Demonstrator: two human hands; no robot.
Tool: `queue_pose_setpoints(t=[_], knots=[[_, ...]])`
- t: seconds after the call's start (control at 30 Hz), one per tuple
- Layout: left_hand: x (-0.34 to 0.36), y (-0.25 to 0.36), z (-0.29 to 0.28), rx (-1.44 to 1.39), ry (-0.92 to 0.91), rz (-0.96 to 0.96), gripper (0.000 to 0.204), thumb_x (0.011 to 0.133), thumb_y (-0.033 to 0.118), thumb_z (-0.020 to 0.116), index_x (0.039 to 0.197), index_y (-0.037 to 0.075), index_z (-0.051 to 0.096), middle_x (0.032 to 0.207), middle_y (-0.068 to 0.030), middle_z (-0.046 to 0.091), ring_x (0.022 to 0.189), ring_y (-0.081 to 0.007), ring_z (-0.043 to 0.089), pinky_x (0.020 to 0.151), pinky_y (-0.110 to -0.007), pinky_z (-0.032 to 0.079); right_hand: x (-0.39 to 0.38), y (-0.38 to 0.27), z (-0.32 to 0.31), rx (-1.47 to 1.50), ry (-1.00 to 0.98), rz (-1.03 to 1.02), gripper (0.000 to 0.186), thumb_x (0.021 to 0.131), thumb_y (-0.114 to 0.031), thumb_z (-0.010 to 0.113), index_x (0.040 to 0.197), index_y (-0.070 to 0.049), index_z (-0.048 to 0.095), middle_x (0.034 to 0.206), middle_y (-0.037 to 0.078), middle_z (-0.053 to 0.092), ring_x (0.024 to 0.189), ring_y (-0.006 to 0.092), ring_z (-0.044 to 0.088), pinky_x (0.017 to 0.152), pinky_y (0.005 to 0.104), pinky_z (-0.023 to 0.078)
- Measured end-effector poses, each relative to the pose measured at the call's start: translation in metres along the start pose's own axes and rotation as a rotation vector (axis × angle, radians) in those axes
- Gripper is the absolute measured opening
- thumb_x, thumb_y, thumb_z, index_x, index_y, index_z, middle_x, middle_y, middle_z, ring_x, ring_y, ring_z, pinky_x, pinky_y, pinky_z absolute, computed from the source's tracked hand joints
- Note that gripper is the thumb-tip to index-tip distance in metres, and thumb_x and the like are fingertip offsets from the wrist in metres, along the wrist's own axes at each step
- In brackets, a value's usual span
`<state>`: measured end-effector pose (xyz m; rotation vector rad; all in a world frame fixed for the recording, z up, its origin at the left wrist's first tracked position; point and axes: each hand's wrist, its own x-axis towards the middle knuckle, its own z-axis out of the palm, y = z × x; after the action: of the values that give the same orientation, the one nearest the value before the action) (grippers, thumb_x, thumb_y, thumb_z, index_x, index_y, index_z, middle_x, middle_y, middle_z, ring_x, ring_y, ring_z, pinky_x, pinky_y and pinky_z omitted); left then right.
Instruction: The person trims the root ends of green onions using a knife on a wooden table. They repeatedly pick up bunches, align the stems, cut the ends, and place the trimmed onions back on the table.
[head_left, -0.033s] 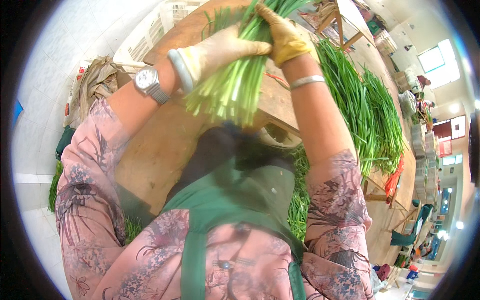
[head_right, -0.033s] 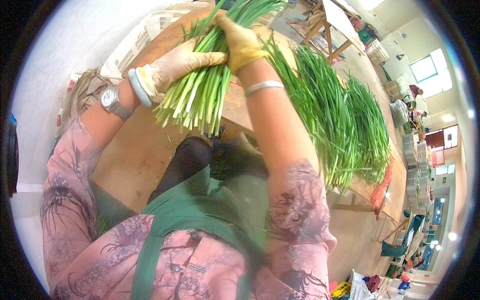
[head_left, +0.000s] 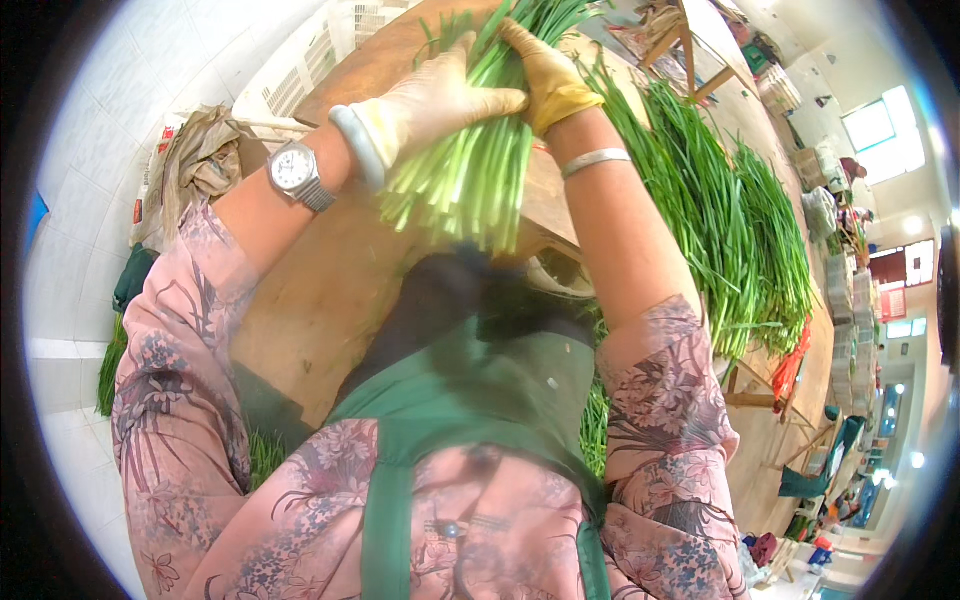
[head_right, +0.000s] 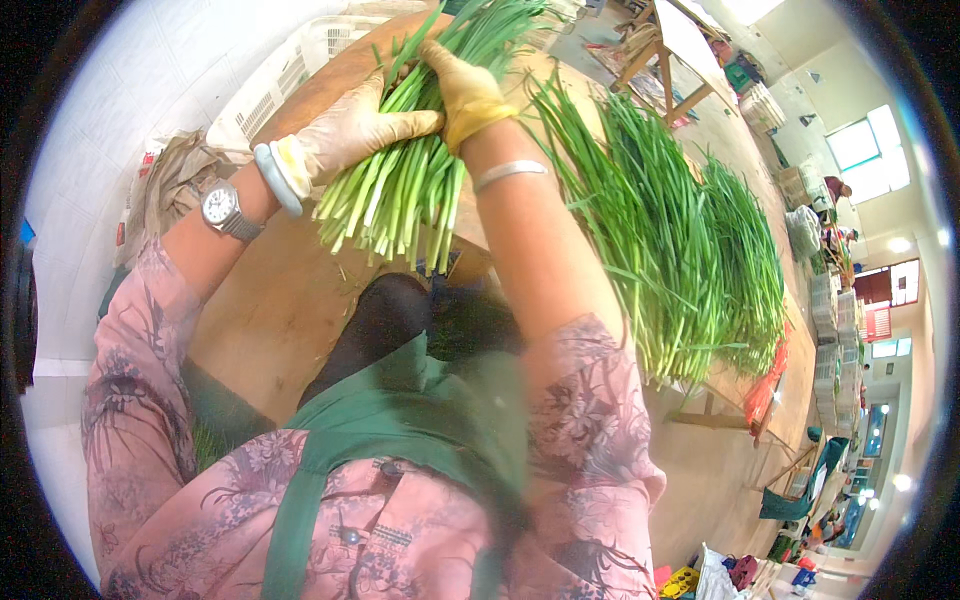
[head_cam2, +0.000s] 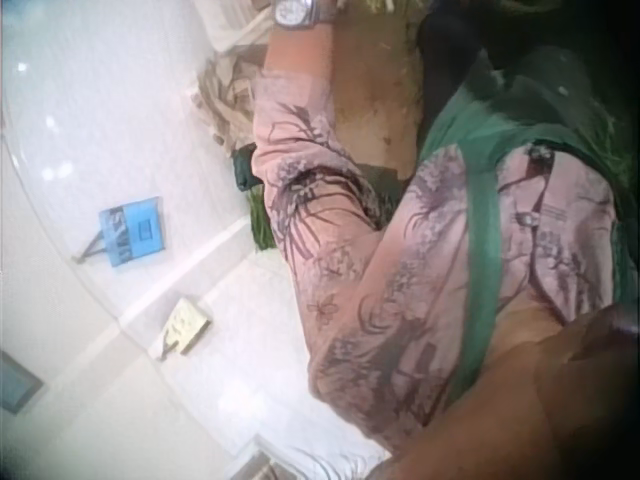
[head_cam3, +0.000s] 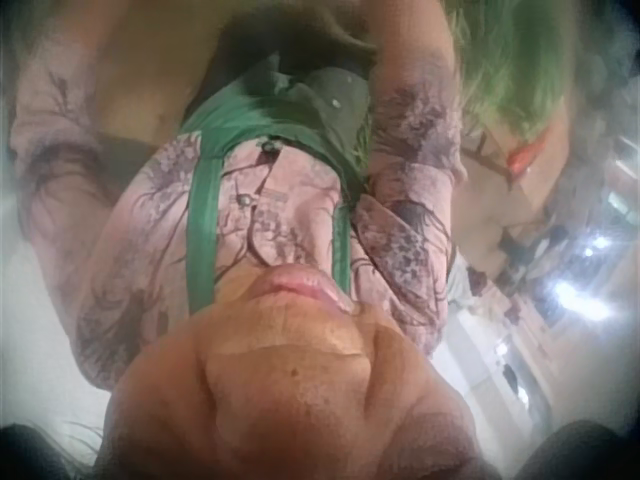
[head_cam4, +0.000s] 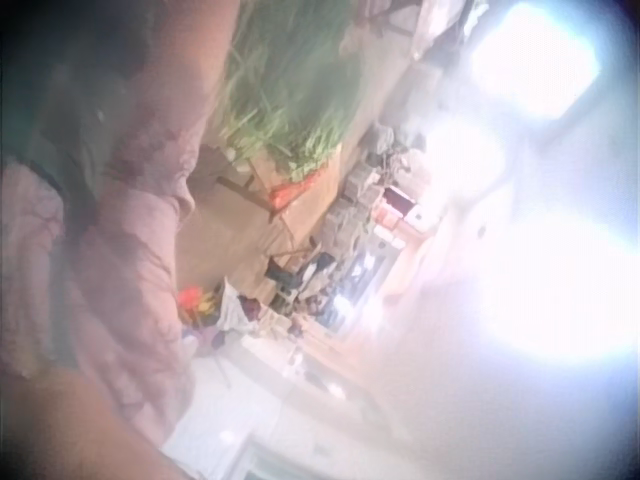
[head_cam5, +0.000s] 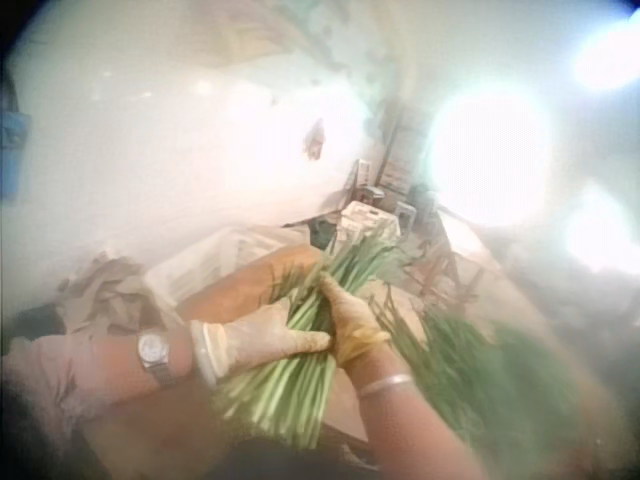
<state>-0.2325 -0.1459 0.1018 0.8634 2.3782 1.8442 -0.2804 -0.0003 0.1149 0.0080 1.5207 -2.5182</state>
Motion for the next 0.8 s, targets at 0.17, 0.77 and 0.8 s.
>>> queue_pose_setpoints(t=[0.17,0.77,0.8], knots=[[-0.021,-0.001,-0.012,0.521,-0.015,-0.215,0.118,0.078,0.063,0.069,0.155,-0.006,0.013,0.160,-0.0285,0.018,0.150,-0.0380,0.020,0.121,-0.041,0.020,0.019,0.051,-0.014,-0.244,0.087,0.003,0.050,0.090,-0.033,0.071,0.117,0.009,0.062,0.110,0.017,0.068,0.091,0.0306,0.067,0.078,0.0411,0.056],[-0.011,-0.016,0.016,0.974,-0.046,-0.333,0.107,0.084,0.077,0.051,0.160,0.023,0.000,0.161,-0.0298,0.009,0.150,-0.0475,0.007,0.119,-0.059,0.009,-0.093,0.034,-0.056,-1.385,0.132,-0.526,0.041,0.091,-0.026,0.063,0.123,0.000,0.065,0.110,0.028,0.064,0.103,0.0421,0.062,0.090,0.0445,0.051],[-0.010,-0.023,0.014,0.950,-0.073,-0.341,0.107,0.084,0.078,0.049,0.160,0.022,0.000,0.161,-0.0298,0.009,0.150,-0.0470,0.006,0.120,-0.058,0.009,-0.088,0.048,-0.057,-1.330,0.165,-0.586,0.040,0.091,-0.024,0.063,0.123,0.000,0.065,0.110,0.027,0.063,0.102,0.0422,0.062,0.089,0.0451,0.051]])
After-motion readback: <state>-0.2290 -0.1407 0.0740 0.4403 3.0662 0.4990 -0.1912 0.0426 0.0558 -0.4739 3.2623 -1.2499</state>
